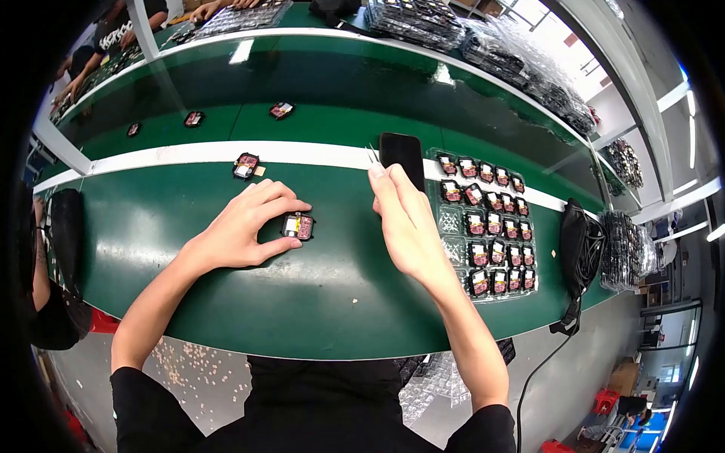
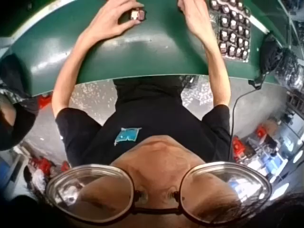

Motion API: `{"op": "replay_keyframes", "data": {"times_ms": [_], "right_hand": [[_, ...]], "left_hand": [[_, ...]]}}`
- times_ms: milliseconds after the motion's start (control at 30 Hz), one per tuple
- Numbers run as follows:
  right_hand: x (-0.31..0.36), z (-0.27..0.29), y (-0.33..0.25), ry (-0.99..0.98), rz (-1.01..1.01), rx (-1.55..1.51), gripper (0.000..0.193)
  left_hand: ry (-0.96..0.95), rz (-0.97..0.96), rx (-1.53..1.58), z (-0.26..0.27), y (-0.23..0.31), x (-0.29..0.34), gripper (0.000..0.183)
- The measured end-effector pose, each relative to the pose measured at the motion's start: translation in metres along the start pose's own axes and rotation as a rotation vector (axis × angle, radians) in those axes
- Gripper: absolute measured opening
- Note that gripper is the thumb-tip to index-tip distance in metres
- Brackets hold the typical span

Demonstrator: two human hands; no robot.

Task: Assembling the internal components of a smartwatch at an electronics assembly line.

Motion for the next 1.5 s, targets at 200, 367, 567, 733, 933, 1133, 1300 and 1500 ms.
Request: {"op": "replay_keyframes", "data": {"times_ms": [200,367,567,733,933,1133,1300,1500], "right_hand": [[0.018,-0.032,0.011,-0.161,-0.011,-0.179,0.039],[0.024,-0.052,0.027,-0.189,0.020,-0.368,0.016],[0.028,-0.054,0.030,-0.078,0.013,-0.458,0.005],[0.023,-0.049,0.027,-0.040,0.183,-0.086,0.004],[0.021,-0.056,0.014,-0.041,0.319,0.053,0.003],[0.021,-0.058,0.012,-0.047,0.373,0.111,0.004],[0.023,-0.055,0.013,-0.024,0.404,0.101,0.010],[0.032,-0.049,0.004,0.098,0.632,0.246,0.030]], "left_hand": [[0.061,-0.020,0.052,0.006,-0.003,0.006,0.047],[0.023,-0.012,0.124,0.002,-0.012,0.004,0.050],[0.003,-0.026,0.189,-0.001,-0.008,0.006,0.052],[-0.004,-0.001,0.173,0.002,-0.009,0.000,0.054],[0.016,-0.010,0.174,0.001,-0.016,0.002,0.057],[-0.001,0.011,0.168,-0.001,-0.017,0.002,0.060],[-0.006,0.078,0.184,0.000,-0.016,0.003,0.061],[-0.016,0.068,0.151,0.001,-0.016,0.001,0.058]]}}
Point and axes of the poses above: each hand's wrist, its own x-axis away from the middle knuckle, its own z-axis out of the back of the hand, y = z × x, the point moved 8 cm from there along -x, towards the middle knuckle
